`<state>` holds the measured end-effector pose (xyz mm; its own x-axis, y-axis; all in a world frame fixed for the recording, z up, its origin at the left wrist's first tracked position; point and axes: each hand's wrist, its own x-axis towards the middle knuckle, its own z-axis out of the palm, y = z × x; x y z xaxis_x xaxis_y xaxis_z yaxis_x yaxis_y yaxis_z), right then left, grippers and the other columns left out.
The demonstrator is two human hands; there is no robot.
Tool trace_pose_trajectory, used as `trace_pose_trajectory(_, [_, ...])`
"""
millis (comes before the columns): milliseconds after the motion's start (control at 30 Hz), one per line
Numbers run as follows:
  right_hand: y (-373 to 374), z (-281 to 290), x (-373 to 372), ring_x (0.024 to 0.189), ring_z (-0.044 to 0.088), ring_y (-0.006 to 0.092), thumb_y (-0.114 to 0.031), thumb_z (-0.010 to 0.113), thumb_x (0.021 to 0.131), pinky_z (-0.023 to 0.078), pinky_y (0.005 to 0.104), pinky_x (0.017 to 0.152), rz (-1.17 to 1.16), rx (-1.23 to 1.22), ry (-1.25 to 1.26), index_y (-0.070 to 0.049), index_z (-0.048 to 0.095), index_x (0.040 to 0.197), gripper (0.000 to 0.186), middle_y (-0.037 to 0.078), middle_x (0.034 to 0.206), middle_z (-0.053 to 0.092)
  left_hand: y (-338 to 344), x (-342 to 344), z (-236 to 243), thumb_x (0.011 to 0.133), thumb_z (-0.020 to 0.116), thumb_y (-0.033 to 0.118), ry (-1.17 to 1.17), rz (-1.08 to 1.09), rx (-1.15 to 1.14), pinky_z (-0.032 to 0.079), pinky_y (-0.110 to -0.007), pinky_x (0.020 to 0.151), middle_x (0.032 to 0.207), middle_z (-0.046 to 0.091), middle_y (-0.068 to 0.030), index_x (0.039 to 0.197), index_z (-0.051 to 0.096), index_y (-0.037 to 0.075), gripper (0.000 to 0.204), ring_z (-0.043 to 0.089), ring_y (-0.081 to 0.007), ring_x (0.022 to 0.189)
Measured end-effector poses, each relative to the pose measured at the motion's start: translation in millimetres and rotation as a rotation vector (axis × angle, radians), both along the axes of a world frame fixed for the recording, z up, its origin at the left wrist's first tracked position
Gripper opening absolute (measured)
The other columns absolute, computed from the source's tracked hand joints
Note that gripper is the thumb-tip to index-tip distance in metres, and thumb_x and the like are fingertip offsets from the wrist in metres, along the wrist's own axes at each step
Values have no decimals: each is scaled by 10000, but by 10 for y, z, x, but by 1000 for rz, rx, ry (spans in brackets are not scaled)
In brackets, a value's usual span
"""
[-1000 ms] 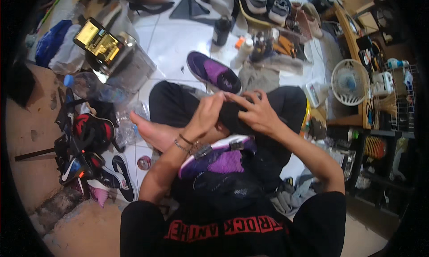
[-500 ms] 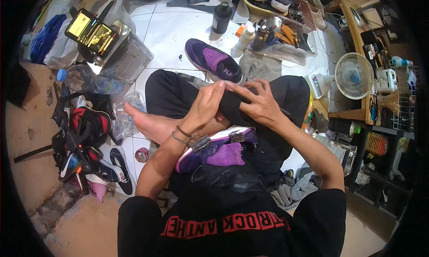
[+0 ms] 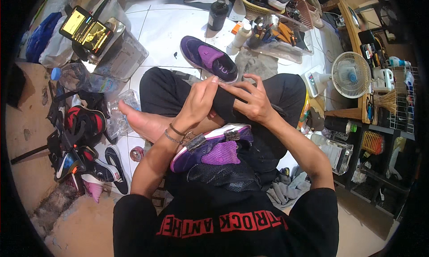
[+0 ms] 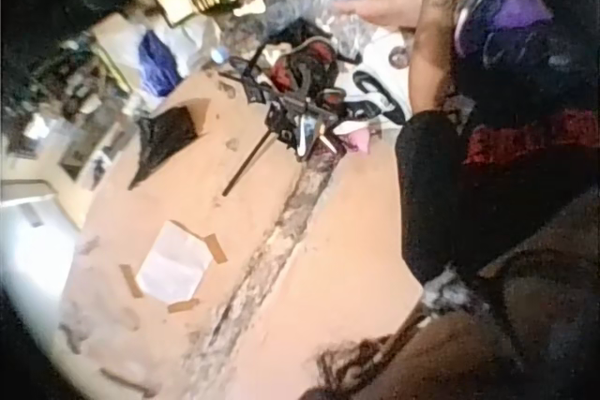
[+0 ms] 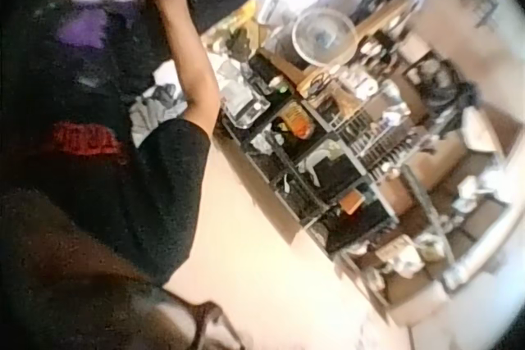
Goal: Inspecting and assembling internal components of high-heeled shoes and sneakers.
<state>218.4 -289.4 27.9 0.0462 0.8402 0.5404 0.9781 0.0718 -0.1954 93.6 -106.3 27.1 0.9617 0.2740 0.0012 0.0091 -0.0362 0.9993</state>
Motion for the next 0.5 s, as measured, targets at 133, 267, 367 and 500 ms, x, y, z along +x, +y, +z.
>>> trace_pose_trajectory(133, [-38, 11, -2, 947, 689, 219, -196, 724, 754, 470, 534, 970, 5, -4, 25, -86, 563, 698, 203, 52, 1335, 709, -5, -1, 21, 1114, 379, 282, 57, -24, 39, 449, -386, 709, 766, 568, -208, 943, 574, -59, 429, 500, -228, 704])
trace_pose_trajectory(267, [-62, 18, -2, 924, 692, 209, -194, 729, 760, 476, 531, 963, -4, -7, 29, -89, 566, 702, 202, 43, 1325, 716, -6, 7, -1, 1115, 372, 281, 4, -20, 92, 454, -383, 696, 754, 570, -212, 944, 577, -65, 438, 511, -226, 686])
trace_pose_trajectory(367, [-61, 26, -14, 954, 703, 208, -187, 764, 704, 452, 529, 1007, -12, 8, 35, -88, 553, 680, 234, 77, 1333, 714, -1, 28, -27, 1117, 366, 284, 7, -16, 137, 456, -382, 690, 754, 571, -209, 938, 578, -65, 446, 518, -218, 685])
trace_pose_trajectory(500, [-2, 4, -77, 963, 704, 188, -186, 745, 738, 451, 524, 1001, -58, -9, 52, -94, 560, 688, 212, 60, 1324, 721, 15, 46, -40, 1101, 438, 260, -51, 49, 49, 421, -429, 613, 688, 535, -256, 905, 564, -69, 402, 505, -316, 587])
